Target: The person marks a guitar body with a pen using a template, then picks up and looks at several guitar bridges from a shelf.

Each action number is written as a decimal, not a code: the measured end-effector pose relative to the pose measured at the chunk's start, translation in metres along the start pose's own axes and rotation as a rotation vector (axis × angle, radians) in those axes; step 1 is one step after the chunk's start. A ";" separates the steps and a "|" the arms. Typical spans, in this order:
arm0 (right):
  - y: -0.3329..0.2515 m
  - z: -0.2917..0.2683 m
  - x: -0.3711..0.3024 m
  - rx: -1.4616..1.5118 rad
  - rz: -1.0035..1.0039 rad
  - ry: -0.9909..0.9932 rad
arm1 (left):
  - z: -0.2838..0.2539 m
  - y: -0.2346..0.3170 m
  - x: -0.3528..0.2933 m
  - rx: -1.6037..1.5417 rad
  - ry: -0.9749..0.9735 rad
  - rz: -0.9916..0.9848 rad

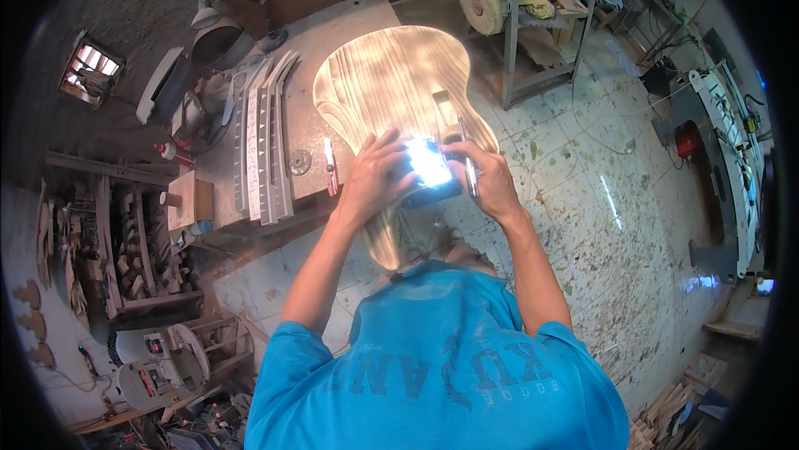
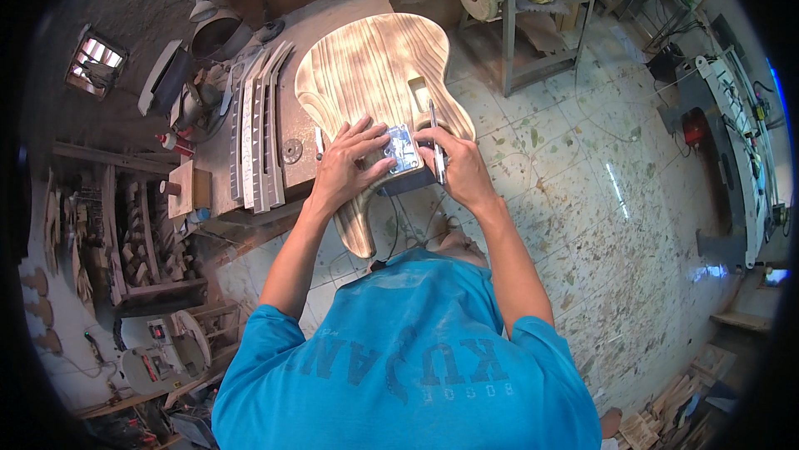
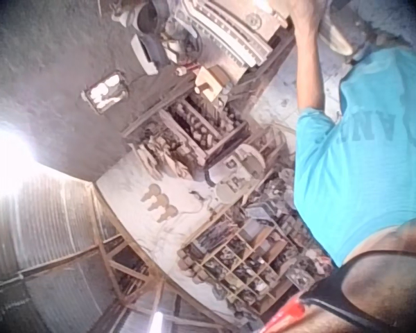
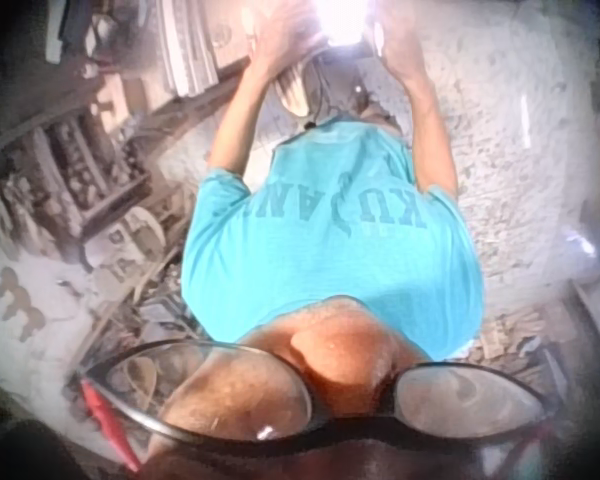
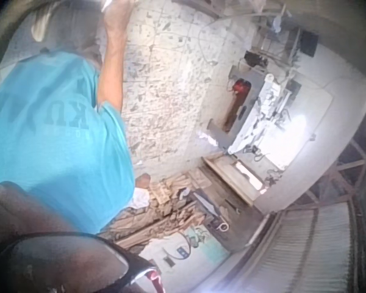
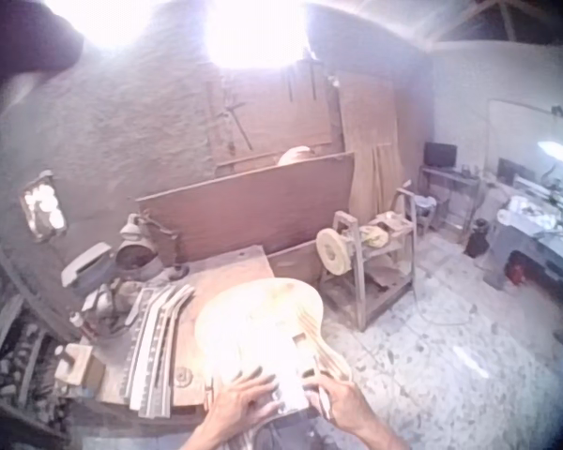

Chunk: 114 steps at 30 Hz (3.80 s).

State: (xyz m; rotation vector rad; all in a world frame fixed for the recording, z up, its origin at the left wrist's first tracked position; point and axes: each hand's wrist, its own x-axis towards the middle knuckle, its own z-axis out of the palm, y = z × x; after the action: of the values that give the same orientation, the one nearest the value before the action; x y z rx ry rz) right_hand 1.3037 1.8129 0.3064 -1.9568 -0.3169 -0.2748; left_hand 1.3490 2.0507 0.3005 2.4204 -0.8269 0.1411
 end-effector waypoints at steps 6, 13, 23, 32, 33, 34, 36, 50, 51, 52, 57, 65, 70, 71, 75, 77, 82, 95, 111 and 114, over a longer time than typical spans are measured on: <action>0.002 0.002 -0.001 0.015 -0.051 0.003 | 0.002 -0.003 -0.001 0.009 0.018 0.016; 0.005 0.000 -0.001 0.026 -0.024 -0.035 | 0.005 -0.005 -0.004 0.002 0.028 0.016; 0.002 -0.002 0.001 0.015 -0.005 -0.060 | 0.003 -0.003 -0.003 -0.038 0.028 0.013; 0.005 0.000 0.001 0.016 -0.033 -0.038 | 0.003 -0.002 -0.003 -0.046 0.042 0.020; 0.005 0.000 0.001 0.020 -0.030 -0.035 | 0.003 -0.002 -0.002 -0.044 0.042 0.022; 0.005 -0.001 0.001 0.015 -0.009 -0.046 | 0.003 -0.002 -0.002 -0.042 0.042 0.023; 0.004 -0.002 0.001 0.006 0.031 -0.068 | 0.003 -0.002 -0.002 -0.047 0.040 0.022; 0.000 -0.012 -0.012 0.160 0.133 0.236 | 0.004 -0.001 -0.004 -0.083 0.091 0.025; -0.002 -0.012 -0.016 0.145 0.125 0.239 | 0.004 -0.002 -0.003 -0.080 0.089 0.031; -0.003 -0.011 -0.022 0.131 0.116 0.243 | 0.004 -0.003 -0.002 -0.076 0.087 0.037; 0.012 0.035 -0.062 0.115 0.130 0.244 | 0.004 -0.002 -0.002 -0.046 0.018 0.001; 0.005 0.067 -0.051 0.175 0.102 0.308 | -0.003 0.001 0.000 -0.024 -0.006 0.007; 0.003 0.064 -0.045 -0.003 0.051 0.275 | -0.002 0.000 -0.002 -0.024 -0.004 0.003; 0.003 0.062 -0.045 -0.015 0.044 0.272 | -0.002 0.001 -0.001 -0.026 -0.005 -0.005; 0.006 0.055 -0.042 -0.069 0.016 0.254 | 0.000 0.001 0.001 -0.046 -0.001 -0.015; 0.004 0.051 -0.040 -0.027 0.038 0.248 | -0.001 0.003 0.003 -0.047 0.002 -0.024; 0.002 0.045 -0.044 0.100 0.029 0.234 | -0.001 0.005 0.002 -0.053 0.005 -0.031; 0.022 0.002 -0.091 0.087 0.082 0.394 | 0.001 0.006 0.004 0.010 -0.028 -0.056; 0.040 -0.020 -0.054 -0.063 -0.051 0.474 | -0.004 0.011 0.006 0.086 -0.047 -0.040; 0.049 -0.024 -0.035 -0.128 -0.012 0.512 | -0.009 0.019 0.010 0.135 -0.028 -0.001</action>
State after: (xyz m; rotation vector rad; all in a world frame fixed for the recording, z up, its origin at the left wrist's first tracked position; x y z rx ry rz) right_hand 1.2869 1.7688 0.2623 -1.9297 0.0247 -0.8012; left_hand 1.3463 2.0385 0.3203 2.5542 -0.8532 0.1674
